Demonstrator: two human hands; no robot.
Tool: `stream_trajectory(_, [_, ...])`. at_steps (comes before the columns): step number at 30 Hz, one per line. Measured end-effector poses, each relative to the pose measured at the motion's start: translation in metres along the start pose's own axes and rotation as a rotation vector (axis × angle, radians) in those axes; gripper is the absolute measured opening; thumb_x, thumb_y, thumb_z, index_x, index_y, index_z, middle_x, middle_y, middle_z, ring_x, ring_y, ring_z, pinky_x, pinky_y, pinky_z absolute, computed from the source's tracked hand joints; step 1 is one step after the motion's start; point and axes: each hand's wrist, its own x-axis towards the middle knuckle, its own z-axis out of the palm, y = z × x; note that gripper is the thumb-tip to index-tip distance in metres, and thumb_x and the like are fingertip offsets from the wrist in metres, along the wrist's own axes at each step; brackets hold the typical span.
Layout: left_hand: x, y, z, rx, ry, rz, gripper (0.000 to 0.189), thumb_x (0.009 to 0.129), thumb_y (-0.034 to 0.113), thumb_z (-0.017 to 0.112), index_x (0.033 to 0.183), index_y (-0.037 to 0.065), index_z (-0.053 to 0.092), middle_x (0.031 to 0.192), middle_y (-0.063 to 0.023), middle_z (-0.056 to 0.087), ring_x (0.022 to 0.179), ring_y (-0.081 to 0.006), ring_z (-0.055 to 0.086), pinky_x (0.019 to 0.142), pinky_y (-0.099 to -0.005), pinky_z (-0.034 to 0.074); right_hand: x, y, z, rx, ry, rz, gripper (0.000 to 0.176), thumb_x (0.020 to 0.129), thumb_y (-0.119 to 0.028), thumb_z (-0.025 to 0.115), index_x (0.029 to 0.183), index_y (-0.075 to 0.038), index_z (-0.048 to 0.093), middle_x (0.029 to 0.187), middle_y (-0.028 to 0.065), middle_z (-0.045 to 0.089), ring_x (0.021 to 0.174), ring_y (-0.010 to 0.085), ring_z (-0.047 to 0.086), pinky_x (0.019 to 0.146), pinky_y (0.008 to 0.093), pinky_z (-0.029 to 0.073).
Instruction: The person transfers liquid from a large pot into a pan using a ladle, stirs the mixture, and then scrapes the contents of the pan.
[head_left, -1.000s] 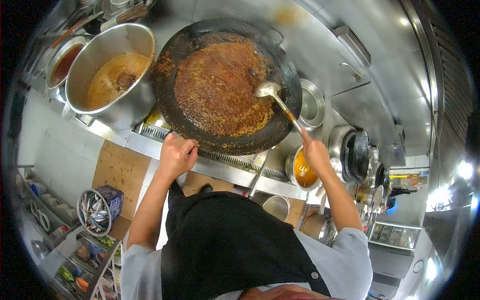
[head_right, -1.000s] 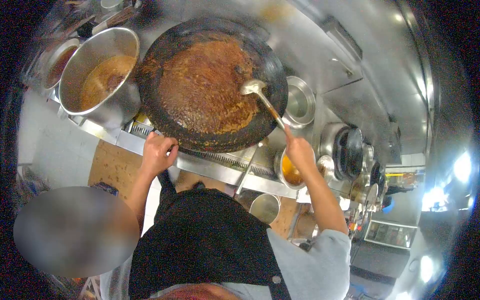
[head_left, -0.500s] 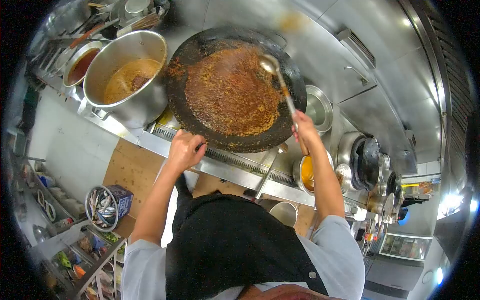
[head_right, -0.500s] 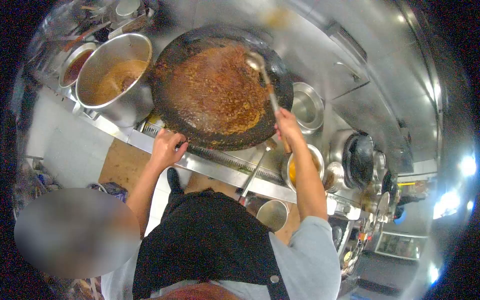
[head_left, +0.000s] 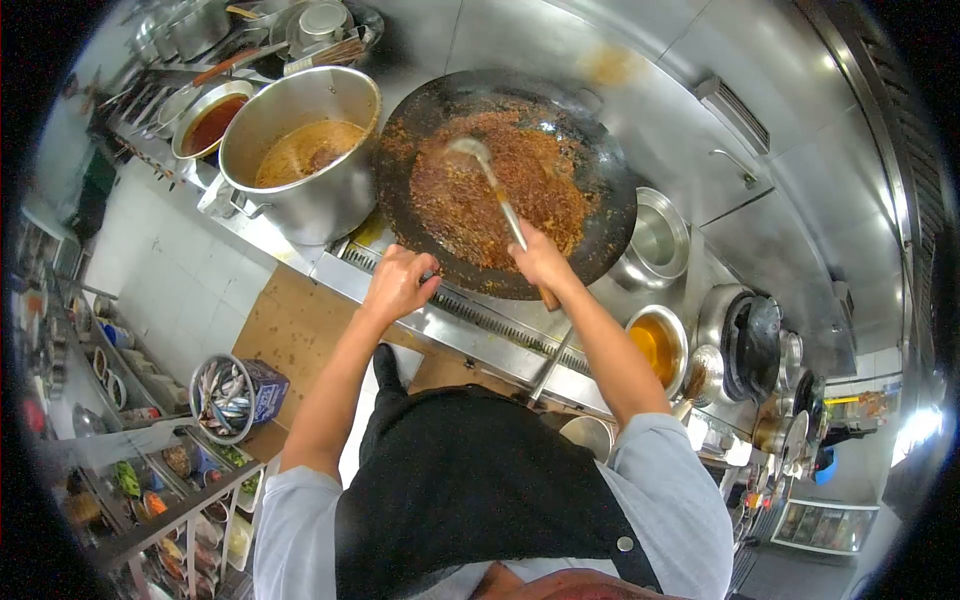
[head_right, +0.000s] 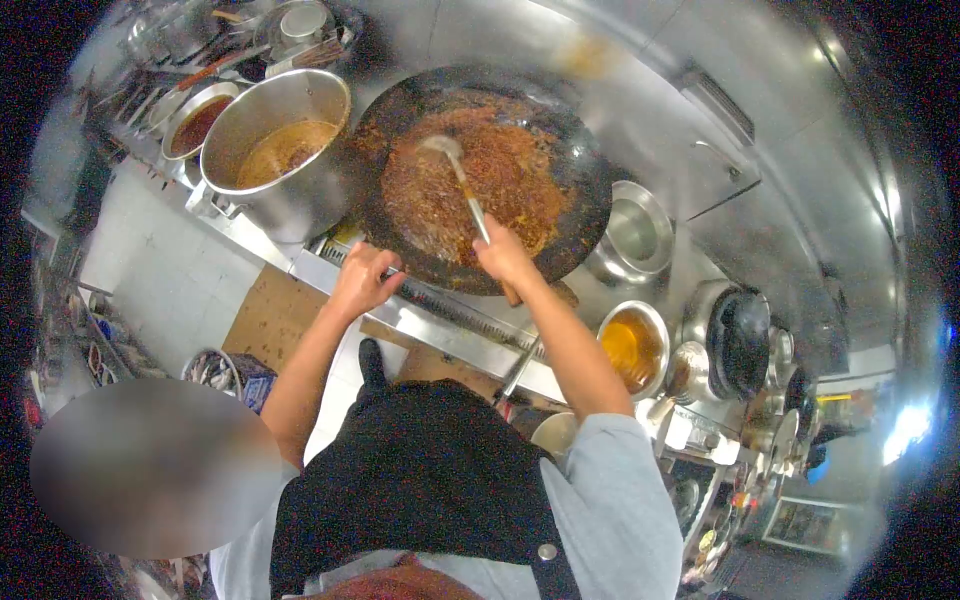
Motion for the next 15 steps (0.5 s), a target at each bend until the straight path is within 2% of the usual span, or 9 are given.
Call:
stream_trajectory(2, [-0.004, 0.007, -0.004, -0.040, 0.119, 0.022, 0.028, 0.080, 0.016, 0.086, 0.103, 0.008, 0.071, 0.095, -0.0133, 0.070, 0.094, -0.0354, 0.068, 0.091, -0.0459, 0.051, -0.038, 0.020, -0.006, -0.120, 0.048, -0.140, 0.060, 0.100, -0.022, 0.067, 0.155, -0.006, 0.050, 0.123, 0.0215, 0.073, 0.113, 0.0332, 0.071, 0.100, 0.0451, 0.054])
stream_trajectory(5, [-0.029, 0.026, -0.027, -0.084, 0.275, -0.056, 0.038, 0.083, 0.016, 0.087, 0.116, 0.006, 0.070, 0.118, -0.0175, 0.069, 0.111, -0.0390, 0.066, 0.100, -0.0473, 0.052, -0.104, -0.004, -0.083, 0.135, -0.187, 0.221, 0.058, 0.101, -0.029, 0.069, 0.152, -0.005, 0.054, 0.127, 0.0207, 0.073, 0.116, 0.0364, 0.070, 0.103, 0.0462, 0.053])
stream_trajectory(7, [-0.072, 0.033, -0.036, -0.071, 0.367, -0.139, 0.044, 0.085, 0.014, 0.086, 0.123, 0.003, 0.068, 0.130, -0.0210, 0.067, 0.119, -0.0410, 0.065, 0.103, -0.0483, 0.052, -0.118, 0.038, -0.100, 0.087, -0.053, 0.236, 0.054, 0.102, -0.030, 0.067, 0.149, -0.005, 0.056, 0.126, 0.0216, 0.073, 0.117, 0.0371, 0.070, 0.103, 0.0467, 0.053])
stream_trajectory(8, [-0.099, 0.033, -0.040, -0.044, 0.407, -0.171, 0.045, 0.087, 0.013, 0.085, 0.126, 0.002, 0.066, 0.134, -0.0230, 0.066, 0.122, -0.0417, 0.065, 0.105, -0.0488, 0.052, -0.121, 0.064, -0.098, 0.007, 0.085, 0.157, 0.052, 0.103, -0.029, 0.066, 0.148, -0.005, 0.057, 0.124, 0.0224, 0.073, 0.115, 0.0370, 0.070, 0.101, 0.0471, 0.053])
stream_trajectory(9, [-0.127, 0.034, -0.042, -0.030, 0.392, -0.268, 0.045, 0.088, 0.011, 0.084, 0.128, 0.001, 0.065, 0.136, -0.0242, 0.065, 0.122, -0.0422, 0.065, 0.104, -0.0490, 0.052, -0.121, 0.054, -0.112, -0.069, 0.118, 0.226, 0.045, 0.103, -0.028, 0.065, 0.140, -0.003, 0.061, 0.121, 0.0242, 0.072, 0.115, 0.0378, 0.070, 0.100, 0.0490, 0.053])
stream_trajectory(10, [-0.156, 0.034, -0.042, -0.015, 0.382, -0.362, 0.045, 0.090, 0.010, 0.083, 0.129, 0.000, 0.064, 0.138, -0.0254, 0.064, 0.122, -0.0427, 0.064, 0.104, -0.0492, 0.052, -0.114, 0.075, -0.118, -0.078, 0.207, 0.177, 0.042, 0.102, -0.029, 0.066, 0.130, 0.001, 0.062, 0.113, 0.0254, 0.072, 0.104, 0.0380, 0.072, 0.092, 0.0490, 0.056])
stream_trajectory(12, [-0.220, 0.023, -0.033, -0.042, 0.358, -0.524, 0.046, 0.092, 0.010, 0.082, 0.132, -0.001, 0.063, 0.140, -0.0252, 0.063, 0.119, -0.0403, 0.066, 0.101, -0.0465, 0.053, -0.098, 0.060, -0.116, 0.019, 0.189, 0.403, 0.039, 0.101, -0.028, 0.069, 0.123, 0.003, 0.062, 0.103, 0.0218, 0.073, 0.087, 0.0309, 0.074, 0.076, 0.0456, 0.059])
stream_trajectory(15, [-0.281, 0.022, -0.036, 0.031, 0.231, -0.751, 0.047, 0.093, 0.010, 0.080, 0.135, -0.001, 0.061, 0.137, -0.0236, 0.063, 0.113, -0.0368, 0.066, 0.099, -0.0439, 0.054, -0.076, 0.070, -0.067, 0.185, 0.084, 0.504, 0.037, 0.098, -0.026, 0.073, 0.120, 0.002, 0.063, 0.093, 0.0138, 0.071, 0.072, 0.0211, 0.069, 0.063, 0.0402, 0.056])
